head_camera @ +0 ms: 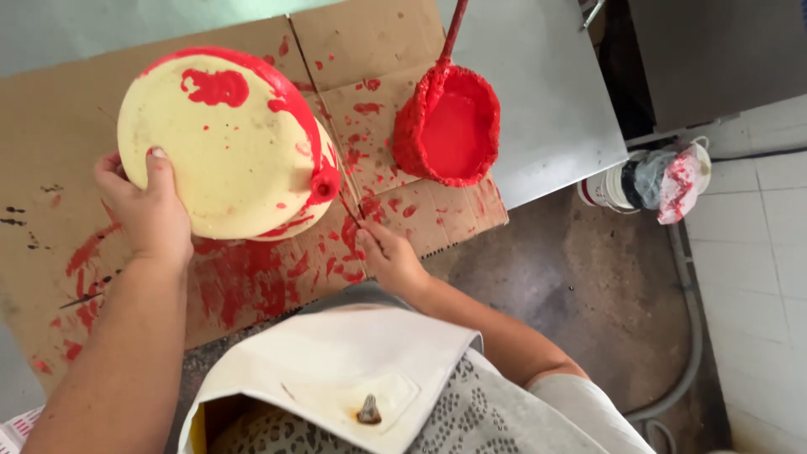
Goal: Waxing cheese wheels by applying red wax with a roller and brush
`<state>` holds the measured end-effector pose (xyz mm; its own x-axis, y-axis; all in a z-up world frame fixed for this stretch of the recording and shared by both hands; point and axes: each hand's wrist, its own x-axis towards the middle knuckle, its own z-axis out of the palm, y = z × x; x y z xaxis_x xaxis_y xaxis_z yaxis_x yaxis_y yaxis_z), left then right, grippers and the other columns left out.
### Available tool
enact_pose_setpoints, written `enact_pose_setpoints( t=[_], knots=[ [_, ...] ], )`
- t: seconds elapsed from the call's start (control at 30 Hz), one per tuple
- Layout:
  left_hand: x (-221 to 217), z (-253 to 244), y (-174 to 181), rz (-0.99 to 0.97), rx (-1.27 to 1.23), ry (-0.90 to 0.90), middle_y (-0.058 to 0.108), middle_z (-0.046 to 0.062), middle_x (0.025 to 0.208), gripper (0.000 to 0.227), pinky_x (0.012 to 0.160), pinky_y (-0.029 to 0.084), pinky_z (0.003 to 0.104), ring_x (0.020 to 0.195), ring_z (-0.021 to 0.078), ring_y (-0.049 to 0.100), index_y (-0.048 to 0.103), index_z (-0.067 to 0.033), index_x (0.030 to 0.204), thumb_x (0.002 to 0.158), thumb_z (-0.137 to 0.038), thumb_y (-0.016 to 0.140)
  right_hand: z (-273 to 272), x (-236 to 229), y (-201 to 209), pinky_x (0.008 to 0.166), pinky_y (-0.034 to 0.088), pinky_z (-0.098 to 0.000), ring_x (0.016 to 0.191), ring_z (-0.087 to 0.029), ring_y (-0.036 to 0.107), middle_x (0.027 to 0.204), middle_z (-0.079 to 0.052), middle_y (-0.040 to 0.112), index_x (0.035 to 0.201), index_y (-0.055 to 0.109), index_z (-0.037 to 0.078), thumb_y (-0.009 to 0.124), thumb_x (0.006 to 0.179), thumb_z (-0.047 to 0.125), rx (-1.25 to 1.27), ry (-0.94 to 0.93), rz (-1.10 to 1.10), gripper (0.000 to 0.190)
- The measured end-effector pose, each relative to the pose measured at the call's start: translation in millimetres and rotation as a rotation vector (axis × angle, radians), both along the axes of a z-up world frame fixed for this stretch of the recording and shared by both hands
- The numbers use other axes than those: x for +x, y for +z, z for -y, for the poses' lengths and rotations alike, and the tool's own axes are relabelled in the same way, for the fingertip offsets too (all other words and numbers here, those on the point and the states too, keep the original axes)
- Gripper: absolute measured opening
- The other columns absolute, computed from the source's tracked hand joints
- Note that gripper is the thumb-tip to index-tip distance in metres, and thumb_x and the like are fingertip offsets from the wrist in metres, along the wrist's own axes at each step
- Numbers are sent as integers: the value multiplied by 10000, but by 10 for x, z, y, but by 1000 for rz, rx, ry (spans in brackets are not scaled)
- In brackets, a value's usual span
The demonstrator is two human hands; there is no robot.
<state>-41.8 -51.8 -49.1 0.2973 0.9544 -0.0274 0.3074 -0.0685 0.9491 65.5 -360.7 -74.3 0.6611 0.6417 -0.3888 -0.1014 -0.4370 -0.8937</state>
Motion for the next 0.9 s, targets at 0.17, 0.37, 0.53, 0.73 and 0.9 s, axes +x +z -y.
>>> enact_pose_setpoints(
  t=[0.17,0.37,0.53,0.73,0.9],
  knots=[
    [-49,-31,29,-5,60,-90,584,149,1293,332,909,560,406,1132,269,644,416,-83,1244,1053,-285,598,-578,622,-76,568,326,-315,584,-125,385,660,-4,455,1119,551,93,453,1083,300,141,-47,-109,231],
    [42,-70,90,53,-31,-122,555,79,1335,338,916,576,376,1150,205,627,386,-129,1265,1051,-326,558,-376,308,130,383,264,-268,435,-90,339,561,27,427,931,529,135,410,1105,320,97,-36,-323,280],
    [125,32,262,18,-125,-122,599,43,1387,416,916,603,370,1176,179,654,396,-183,1339,1026,-394,570,-65,27,-159,385,246,-242,433,-63,325,570,46,343,1315,570,4,467,1087,270,220,-78,-428,365],
    [198,451,378,-50,-298,20,449,105,1531,572,1116,503,467,1375,271,537,227,-135,1419,1067,-340,628,-615,973,632,737,615,-266,776,-112,656,1351,-139,669,1487,510,99,401,1058,367,-316,52,-52,518],
    [81,463,214,10,-180,48,522,109,1469,593,1021,548,386,1273,230,602,266,-126,1367,1032,-436,645,-587,999,671,927,561,-415,1144,-324,687,1304,-204,689,1382,569,1,425,1056,345,-134,174,246,495]
  ],
)
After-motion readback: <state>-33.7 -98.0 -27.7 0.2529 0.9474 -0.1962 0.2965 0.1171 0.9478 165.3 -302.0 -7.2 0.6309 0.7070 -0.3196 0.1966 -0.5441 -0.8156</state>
